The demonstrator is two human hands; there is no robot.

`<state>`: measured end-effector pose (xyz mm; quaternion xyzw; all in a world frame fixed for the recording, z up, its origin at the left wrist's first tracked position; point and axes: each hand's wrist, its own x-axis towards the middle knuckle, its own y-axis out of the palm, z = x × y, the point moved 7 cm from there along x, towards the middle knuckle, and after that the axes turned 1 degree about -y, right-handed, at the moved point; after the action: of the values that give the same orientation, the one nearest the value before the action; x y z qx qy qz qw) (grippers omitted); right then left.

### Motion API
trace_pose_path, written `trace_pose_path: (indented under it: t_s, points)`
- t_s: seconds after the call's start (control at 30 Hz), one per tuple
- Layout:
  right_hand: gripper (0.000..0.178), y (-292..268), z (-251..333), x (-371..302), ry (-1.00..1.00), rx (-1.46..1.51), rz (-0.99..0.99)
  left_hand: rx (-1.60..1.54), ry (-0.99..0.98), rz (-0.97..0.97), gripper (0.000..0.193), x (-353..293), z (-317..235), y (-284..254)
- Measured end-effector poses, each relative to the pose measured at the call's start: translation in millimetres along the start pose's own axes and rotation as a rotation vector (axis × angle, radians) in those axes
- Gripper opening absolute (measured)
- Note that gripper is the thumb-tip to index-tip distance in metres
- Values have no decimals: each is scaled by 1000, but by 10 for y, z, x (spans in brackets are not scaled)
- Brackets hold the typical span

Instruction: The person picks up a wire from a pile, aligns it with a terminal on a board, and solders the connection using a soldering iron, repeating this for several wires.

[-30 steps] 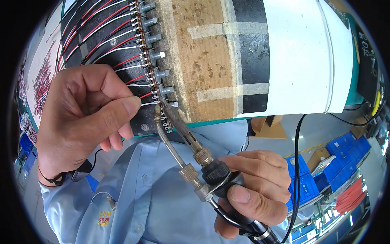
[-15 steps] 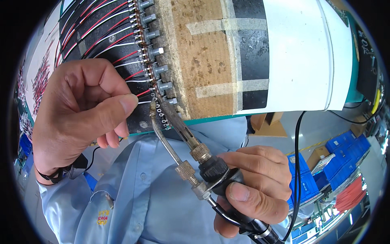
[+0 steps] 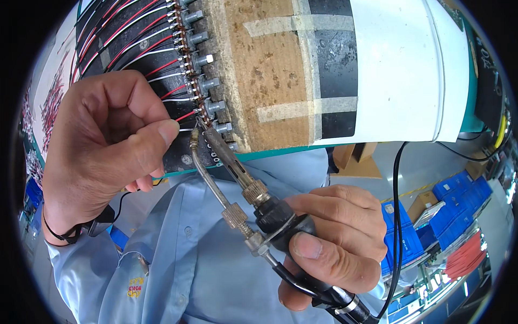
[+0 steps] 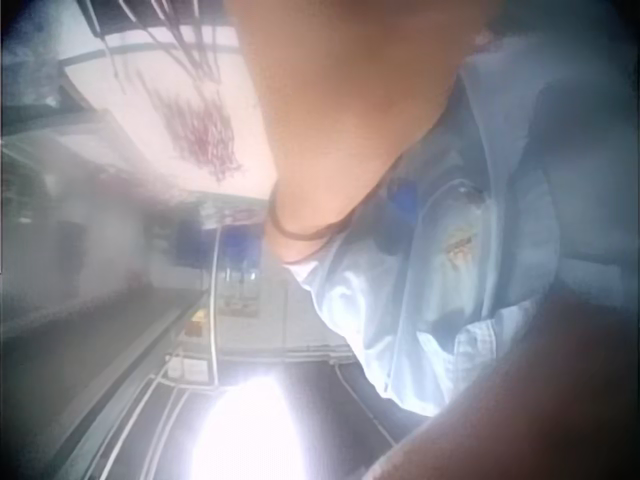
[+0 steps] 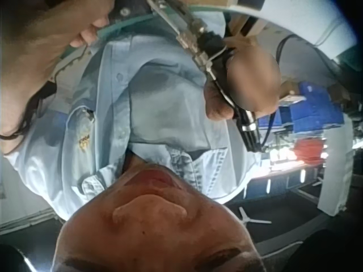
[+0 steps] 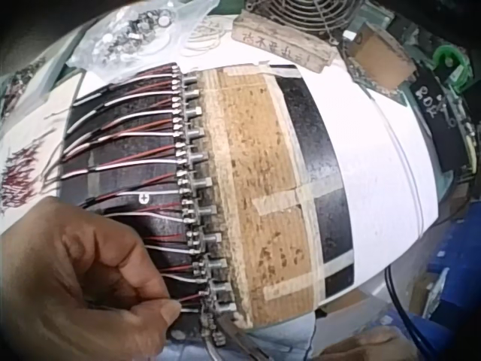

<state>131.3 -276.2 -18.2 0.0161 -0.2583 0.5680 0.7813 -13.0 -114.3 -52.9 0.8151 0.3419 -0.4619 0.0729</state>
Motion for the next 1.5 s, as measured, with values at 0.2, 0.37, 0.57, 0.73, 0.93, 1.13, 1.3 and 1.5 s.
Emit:
trace_pose_path:
  t_s: [0.2,0.37,0.57,0.73,0.93,1.13,1.3,1.5]
  points:
    - [53,10,-6,-10,-10,-4,-9,114,36,-90,14,-79,-68,11]
    - [54,-10,0,-23,-32,5,-44,173,54,-61,13,-43,-86,10]
    - [54,-16,-4,-26,-31,11,-48,-10,-87,62,13,17,-5,8]
    - [54,-20,-12,-15,-23,34,-31,-29,-4,50,14,26,-33,6]
    - [55,-7,-18,-9,-33,25,-13,30,-5,8,14,-43,-43,-10]
    - [55,-7,-19,-15,-32,32,-13,7,35,9,14,-45,-54,16]
    - [54,-6,-23,-17,-12,27,0,-63,-95,74,13,12,35,18]
    - [55,-15,-33,-23,-9,31,-7,-4,-114,61,12,1,19,15]
